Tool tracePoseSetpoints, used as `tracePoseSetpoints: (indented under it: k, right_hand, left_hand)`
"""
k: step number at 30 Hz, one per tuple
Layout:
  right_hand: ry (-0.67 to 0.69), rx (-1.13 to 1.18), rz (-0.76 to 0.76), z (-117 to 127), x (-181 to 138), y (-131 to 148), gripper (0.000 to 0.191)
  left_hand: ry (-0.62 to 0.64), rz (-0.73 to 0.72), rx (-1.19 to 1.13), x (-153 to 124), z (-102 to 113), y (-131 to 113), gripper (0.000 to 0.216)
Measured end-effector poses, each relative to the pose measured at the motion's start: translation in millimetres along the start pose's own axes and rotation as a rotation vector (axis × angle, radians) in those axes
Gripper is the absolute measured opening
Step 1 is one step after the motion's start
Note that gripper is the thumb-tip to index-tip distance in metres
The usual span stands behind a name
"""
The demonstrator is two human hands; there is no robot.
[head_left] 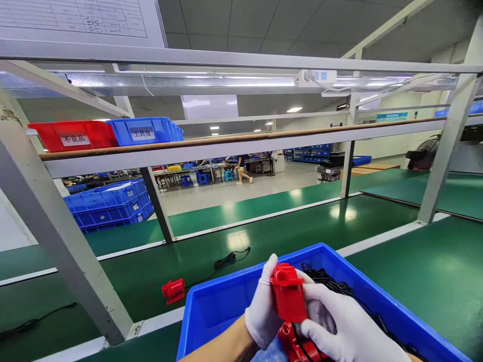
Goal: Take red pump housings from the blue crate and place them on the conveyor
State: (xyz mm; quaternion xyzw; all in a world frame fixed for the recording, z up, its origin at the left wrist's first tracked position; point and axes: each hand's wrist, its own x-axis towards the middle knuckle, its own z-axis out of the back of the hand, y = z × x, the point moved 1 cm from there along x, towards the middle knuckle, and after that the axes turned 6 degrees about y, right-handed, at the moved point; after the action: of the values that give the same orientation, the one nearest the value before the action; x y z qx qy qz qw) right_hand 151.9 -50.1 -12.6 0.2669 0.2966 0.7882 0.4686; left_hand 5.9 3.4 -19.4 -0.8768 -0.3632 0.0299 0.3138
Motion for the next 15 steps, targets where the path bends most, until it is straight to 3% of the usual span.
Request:
tracePoseSetpoints:
  k: [5, 9, 12, 15]
  right_hand:
    - [-0.02, -0.103, 0.048, 6, 0, 6, 0.029]
    - [-0.074, -0.052, 0.109, 9, -4, 11, 0.029]
    - [-0.149, 0.038, 0.124, 12, -9, 10, 0.038]
    - [-0.123, 0.069, 0.067, 15, -12, 6, 0.044]
  left_hand:
    - [-0.006, -0.102, 0.302, -3, -5, -5, 0.073]
    - [0.015, -0.126, 0.536, -11, -14, -11, 0.073]
    - [-0.038, -0.307, 0.906, -18, -19, -14, 0.061]
    - [-0.088, -0.528, 1.266, -21, -20, -13, 0.057]
